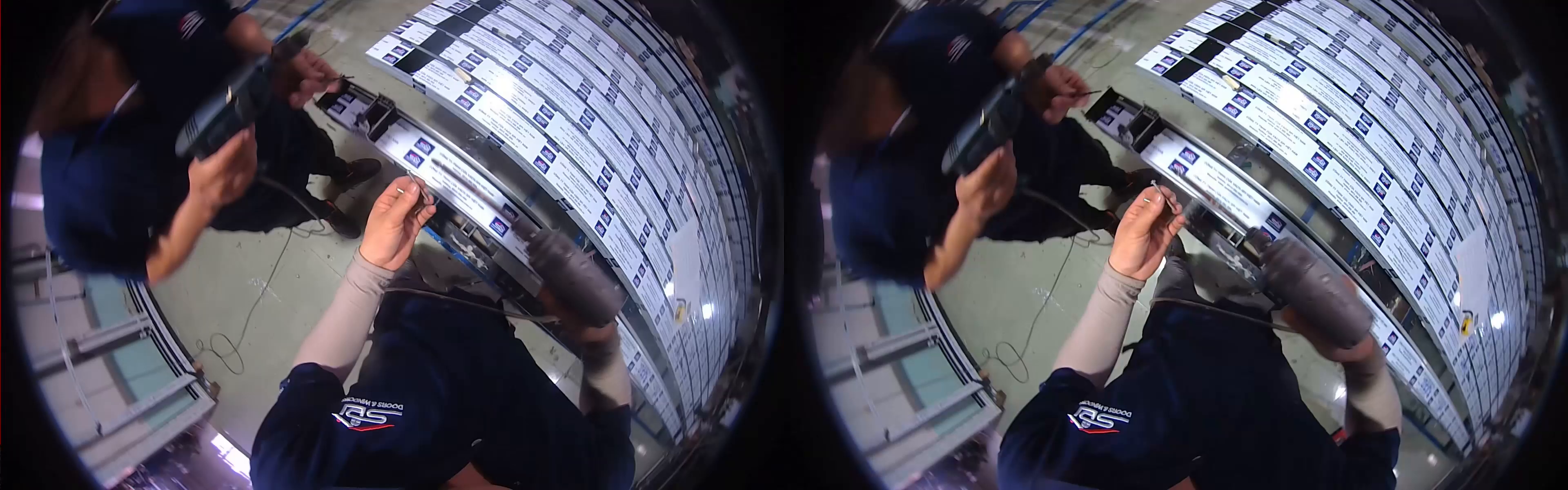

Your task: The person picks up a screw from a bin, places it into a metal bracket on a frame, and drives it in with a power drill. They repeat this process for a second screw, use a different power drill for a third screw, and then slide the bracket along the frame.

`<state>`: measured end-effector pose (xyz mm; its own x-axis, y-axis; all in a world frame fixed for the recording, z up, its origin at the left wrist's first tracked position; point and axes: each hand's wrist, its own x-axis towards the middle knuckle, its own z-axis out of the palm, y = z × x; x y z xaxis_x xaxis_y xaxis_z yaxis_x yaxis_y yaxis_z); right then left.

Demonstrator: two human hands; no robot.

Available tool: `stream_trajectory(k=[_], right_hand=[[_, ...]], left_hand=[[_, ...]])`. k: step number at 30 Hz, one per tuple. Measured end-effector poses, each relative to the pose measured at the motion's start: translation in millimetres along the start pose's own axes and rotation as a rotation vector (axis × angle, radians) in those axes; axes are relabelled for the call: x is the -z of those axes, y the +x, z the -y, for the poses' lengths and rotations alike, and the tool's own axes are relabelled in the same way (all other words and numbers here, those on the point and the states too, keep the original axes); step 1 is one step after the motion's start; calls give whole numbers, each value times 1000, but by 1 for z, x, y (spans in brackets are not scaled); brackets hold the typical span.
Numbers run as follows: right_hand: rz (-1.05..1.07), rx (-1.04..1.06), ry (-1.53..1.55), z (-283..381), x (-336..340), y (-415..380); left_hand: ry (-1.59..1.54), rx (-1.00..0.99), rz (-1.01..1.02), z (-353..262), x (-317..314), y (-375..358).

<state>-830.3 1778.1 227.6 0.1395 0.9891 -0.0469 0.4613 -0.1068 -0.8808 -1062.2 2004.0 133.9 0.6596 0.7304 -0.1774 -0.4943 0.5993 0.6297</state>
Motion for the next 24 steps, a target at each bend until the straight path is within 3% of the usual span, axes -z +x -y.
stream_trajectory(k=[3,7,9,11,13,15,16,19,20,24], right_hand=[[-49,227,-75,45,-36,58],[18,150,-359,44,-60,75],[16,-71,-105,46,-69,84],[-16,-138,-68,58,-71,96],[-36,-122,-133,66,-71,107],[-101,-114,-249,63,-73,106],[-164,-104,-352,59,-72,103],[-187,-216,-186,41,-67,96],[-202,-276,-113,34,-66,93],[-94,-426,10,27,-56,100]], left_hand=[[-68,103,32,-30,29,49],[-227,239,18,-54,40,84],[-256,283,37,-58,53,96],[-153,326,79,-61,54,104],[-54,369,-49,-69,45,112],[411,223,102,-65,58,115],[494,210,168,-67,61,118],[318,365,193,-75,56,112],[253,444,105,-78,50,110],[86,397,-20,-84,37,111]])
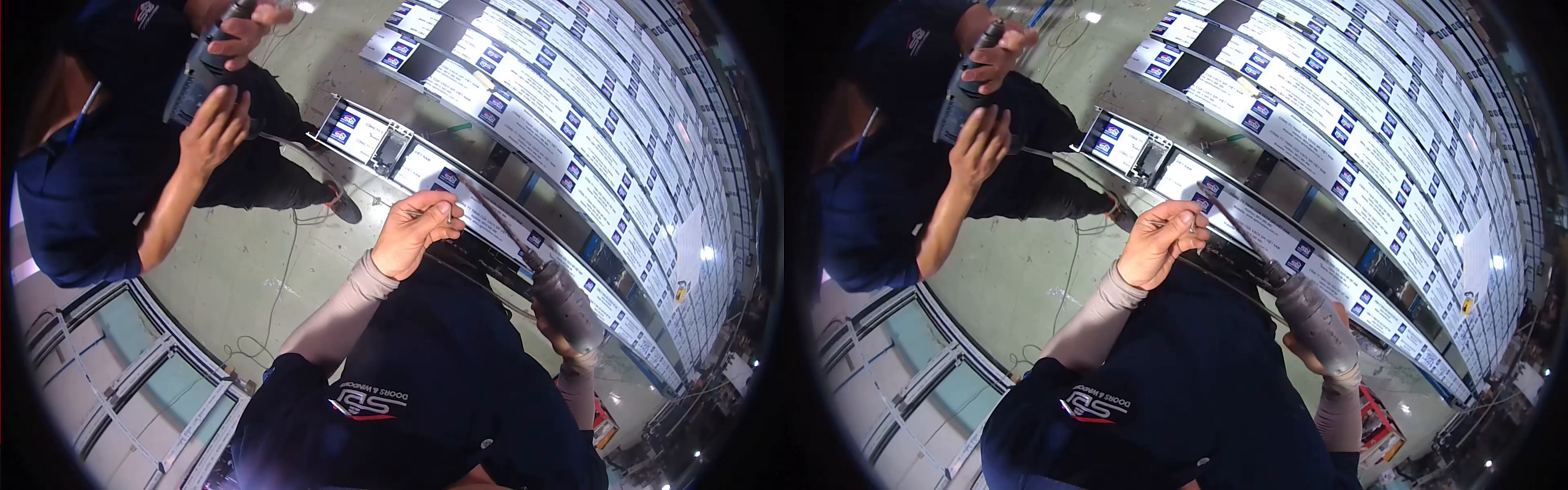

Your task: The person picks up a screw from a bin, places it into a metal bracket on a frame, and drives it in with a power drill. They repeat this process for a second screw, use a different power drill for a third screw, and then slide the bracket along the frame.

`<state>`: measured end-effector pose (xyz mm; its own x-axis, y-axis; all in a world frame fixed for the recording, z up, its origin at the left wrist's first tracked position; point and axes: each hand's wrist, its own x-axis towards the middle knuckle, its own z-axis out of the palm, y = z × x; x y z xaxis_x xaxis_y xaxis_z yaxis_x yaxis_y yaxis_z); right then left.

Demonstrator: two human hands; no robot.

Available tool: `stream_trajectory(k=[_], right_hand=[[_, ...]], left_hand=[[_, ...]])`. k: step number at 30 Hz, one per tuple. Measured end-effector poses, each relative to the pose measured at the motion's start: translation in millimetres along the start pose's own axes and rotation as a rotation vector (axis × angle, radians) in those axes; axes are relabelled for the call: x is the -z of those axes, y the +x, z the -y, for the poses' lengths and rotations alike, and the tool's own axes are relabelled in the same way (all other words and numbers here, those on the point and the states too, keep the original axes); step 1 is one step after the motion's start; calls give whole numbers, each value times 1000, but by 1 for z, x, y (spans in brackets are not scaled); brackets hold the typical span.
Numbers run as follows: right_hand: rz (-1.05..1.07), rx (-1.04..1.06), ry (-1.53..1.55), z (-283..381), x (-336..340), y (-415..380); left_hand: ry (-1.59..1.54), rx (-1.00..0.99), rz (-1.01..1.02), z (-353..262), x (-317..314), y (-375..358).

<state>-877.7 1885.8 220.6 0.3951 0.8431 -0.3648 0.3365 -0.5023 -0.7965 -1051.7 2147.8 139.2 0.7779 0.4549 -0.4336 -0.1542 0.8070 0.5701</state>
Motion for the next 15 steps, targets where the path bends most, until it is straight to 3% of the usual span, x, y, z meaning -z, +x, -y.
stream_trajectory(k=[1,2,4,7,9,13,15], right_hand=[[37,-53,15,8,1,4],[30,70,62,22,1,13],[25,106,131,36,0,26],[210,134,-32,44,6,41],[109,178,28,41,-6,43],[227,-37,10,81,-7,58],[188,-7,58,95,-10,68]], left_hand=[[-13,-4,-5,1,1,2],[-70,-37,-35,0,2,5],[-165,-103,-44,-10,1,8],[-275,-32,-99,-25,6,12],[-307,47,-55,-35,21,12],[-336,28,7,-61,38,10],[-312,58,-12,-78,43,10]])
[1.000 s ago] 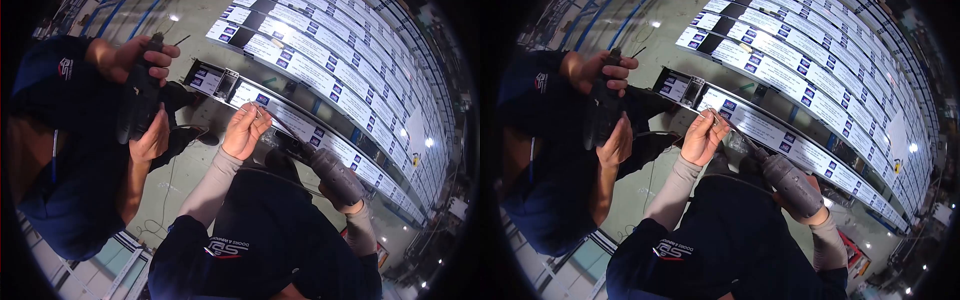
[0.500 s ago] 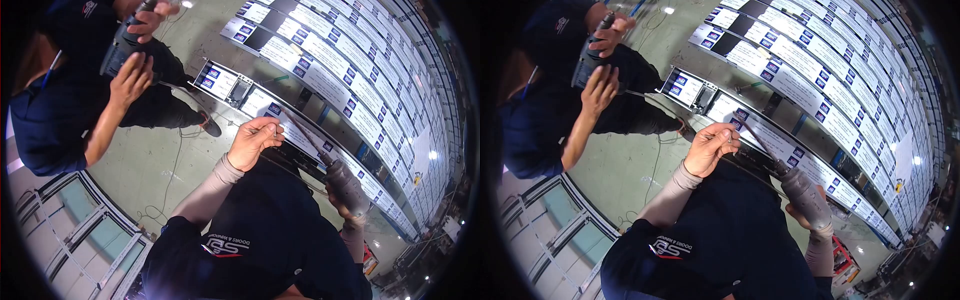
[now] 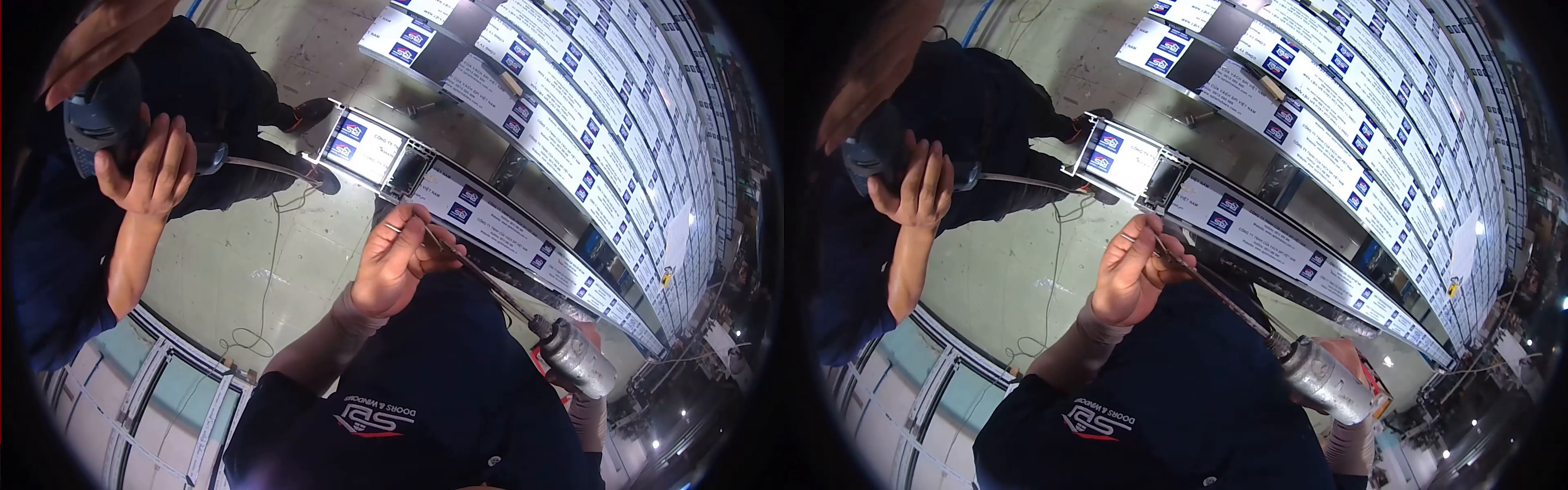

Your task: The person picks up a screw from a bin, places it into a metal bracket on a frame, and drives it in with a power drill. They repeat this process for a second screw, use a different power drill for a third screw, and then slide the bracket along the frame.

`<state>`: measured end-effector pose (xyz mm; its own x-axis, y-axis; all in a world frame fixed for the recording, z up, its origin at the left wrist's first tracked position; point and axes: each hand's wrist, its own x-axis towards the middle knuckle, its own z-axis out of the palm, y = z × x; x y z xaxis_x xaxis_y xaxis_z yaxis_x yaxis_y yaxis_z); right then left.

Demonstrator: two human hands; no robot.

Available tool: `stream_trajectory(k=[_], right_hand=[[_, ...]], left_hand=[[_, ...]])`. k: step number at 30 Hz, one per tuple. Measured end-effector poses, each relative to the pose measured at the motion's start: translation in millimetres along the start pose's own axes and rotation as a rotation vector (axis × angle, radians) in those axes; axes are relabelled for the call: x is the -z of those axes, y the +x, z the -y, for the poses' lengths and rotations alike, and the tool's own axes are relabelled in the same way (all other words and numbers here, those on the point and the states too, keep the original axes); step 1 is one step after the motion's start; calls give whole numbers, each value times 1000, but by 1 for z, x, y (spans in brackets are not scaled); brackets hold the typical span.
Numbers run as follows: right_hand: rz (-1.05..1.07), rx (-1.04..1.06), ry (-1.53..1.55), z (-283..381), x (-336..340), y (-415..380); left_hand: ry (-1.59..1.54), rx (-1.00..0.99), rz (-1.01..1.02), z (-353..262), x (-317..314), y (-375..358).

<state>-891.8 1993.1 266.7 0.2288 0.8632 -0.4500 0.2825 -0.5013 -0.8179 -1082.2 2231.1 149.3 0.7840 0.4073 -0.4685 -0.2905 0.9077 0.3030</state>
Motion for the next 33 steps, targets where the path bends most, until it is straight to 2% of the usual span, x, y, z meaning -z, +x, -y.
stream_trajectory(k=[2,5,8,12,13,16,17,20,21,24,27,30,33], right_hand=[[4,29,25,8,2,6],[47,26,-8,22,7,13],[50,-138,-111,34,2,18],[26,-100,121,53,3,33],[26,-223,122,52,2,26],[77,116,-259,47,23,18],[102,8,-211,53,28,10],[242,-23,-373,94,37,29],[111,-44,-345,103,30,39],[-77,-54,-310,108,23,39],[-51,-117,-312,114,21,44],[-31,-85,-387,121,20,48],[-15,-275,-215,132,15,49]], left_hand=[[-14,11,-35,-12,5,2],[13,-33,19,-26,8,6],[33,-41,17,-33,10,9],[42,-47,-15,-36,10,15],[81,-59,-17,-39,5,17],[63,-8,-47,-34,2,22],[10,36,-84,-32,2,24],[-22,101,-108,-22,-1,28],[-31,111,-107,-22,-1,29],[-24,145,-96,-24,-2,33],[-54,149,-109,-24,-1,35],[-113,143,-98,-24,0,36],[-63,143,-105,-26,-3,36]])
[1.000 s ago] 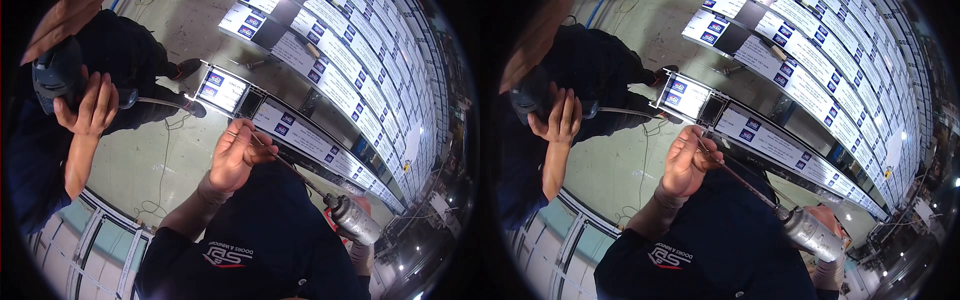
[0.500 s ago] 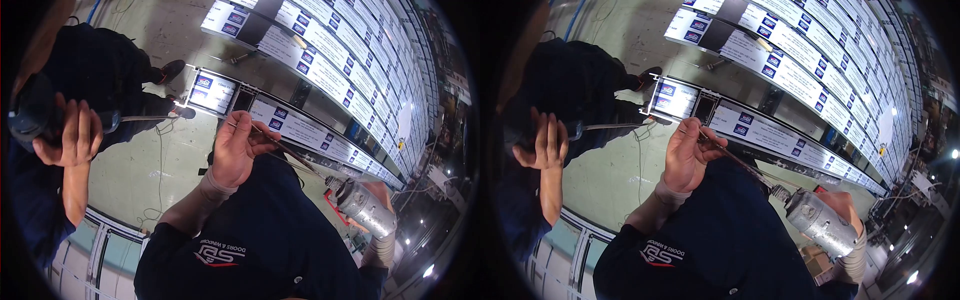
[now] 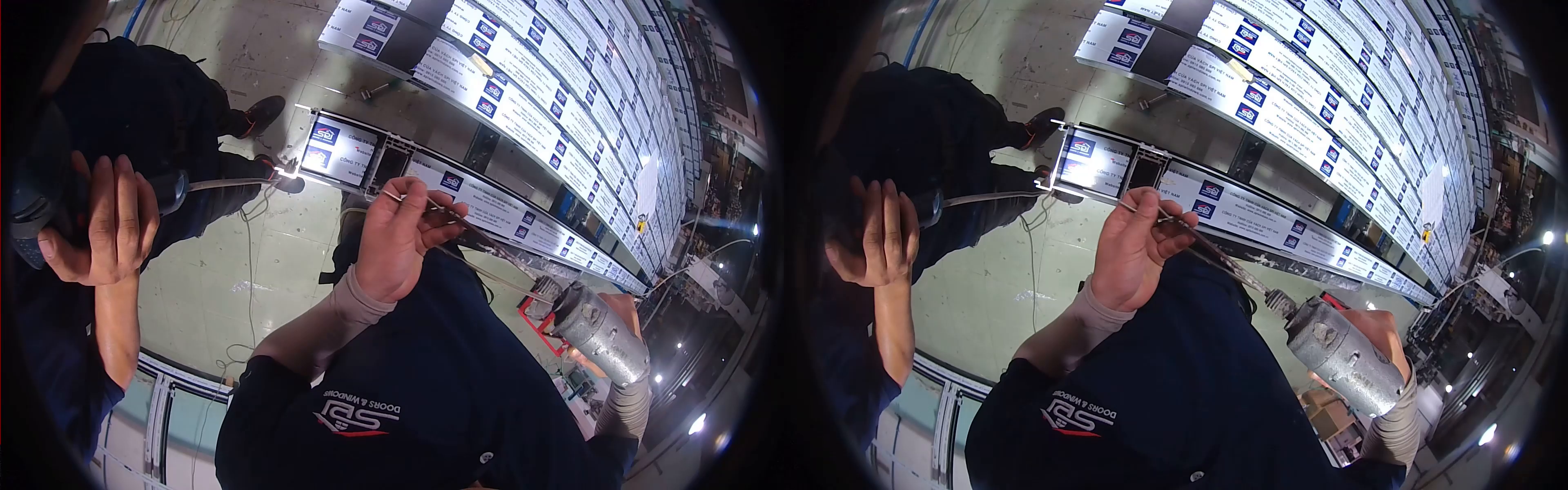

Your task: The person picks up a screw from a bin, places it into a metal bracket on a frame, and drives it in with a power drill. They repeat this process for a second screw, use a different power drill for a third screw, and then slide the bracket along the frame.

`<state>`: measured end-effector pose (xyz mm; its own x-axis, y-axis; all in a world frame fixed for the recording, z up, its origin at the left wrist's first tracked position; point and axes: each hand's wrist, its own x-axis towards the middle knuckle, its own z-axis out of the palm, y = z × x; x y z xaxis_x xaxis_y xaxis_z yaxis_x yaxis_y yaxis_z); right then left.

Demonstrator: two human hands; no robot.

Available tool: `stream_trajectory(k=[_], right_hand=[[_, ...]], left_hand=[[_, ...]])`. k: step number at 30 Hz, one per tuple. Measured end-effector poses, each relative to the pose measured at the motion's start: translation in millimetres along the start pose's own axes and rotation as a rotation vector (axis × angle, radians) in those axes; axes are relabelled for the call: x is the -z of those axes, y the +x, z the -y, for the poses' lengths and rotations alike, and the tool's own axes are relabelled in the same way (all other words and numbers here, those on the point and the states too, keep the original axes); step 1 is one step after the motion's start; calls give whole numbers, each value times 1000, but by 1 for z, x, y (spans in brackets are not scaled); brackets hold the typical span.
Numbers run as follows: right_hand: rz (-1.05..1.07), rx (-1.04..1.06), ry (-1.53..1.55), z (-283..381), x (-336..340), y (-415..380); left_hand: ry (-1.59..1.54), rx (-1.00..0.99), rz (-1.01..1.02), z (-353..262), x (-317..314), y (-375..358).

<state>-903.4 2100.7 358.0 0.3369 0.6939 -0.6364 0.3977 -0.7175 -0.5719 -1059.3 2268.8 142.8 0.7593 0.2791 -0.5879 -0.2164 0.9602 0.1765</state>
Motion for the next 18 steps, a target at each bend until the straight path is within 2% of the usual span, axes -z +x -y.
stream_trajectory(k=[3,6,8,9,10,13,15,16,18], right_hand=[[-86,-172,277,5,-2,-2],[105,-178,46,0,6,0],[65,189,-231,-1,7,6],[67,189,-231,4,6,6],[48,-1,-117,12,4,6],[69,-235,30,4,3,-6],[114,-277,62,-3,7,-9],[119,-170,-57,-5,8,-8],[146,-118,-122,2,10,-2]], left_hand=[[16,40,-34,1,-2,1],[-61,30,-54,0,-1,6],[-57,38,-54,0,-2,5],[-59,37,-55,-1,-2,5],[-39,32,-57,-1,-2,6],[-19,35,-57,0,-1,9],[-20,40,-60,1,1,11],[-65,73,-49,3,1,13],[-116,111,-41,8,-1,17]])
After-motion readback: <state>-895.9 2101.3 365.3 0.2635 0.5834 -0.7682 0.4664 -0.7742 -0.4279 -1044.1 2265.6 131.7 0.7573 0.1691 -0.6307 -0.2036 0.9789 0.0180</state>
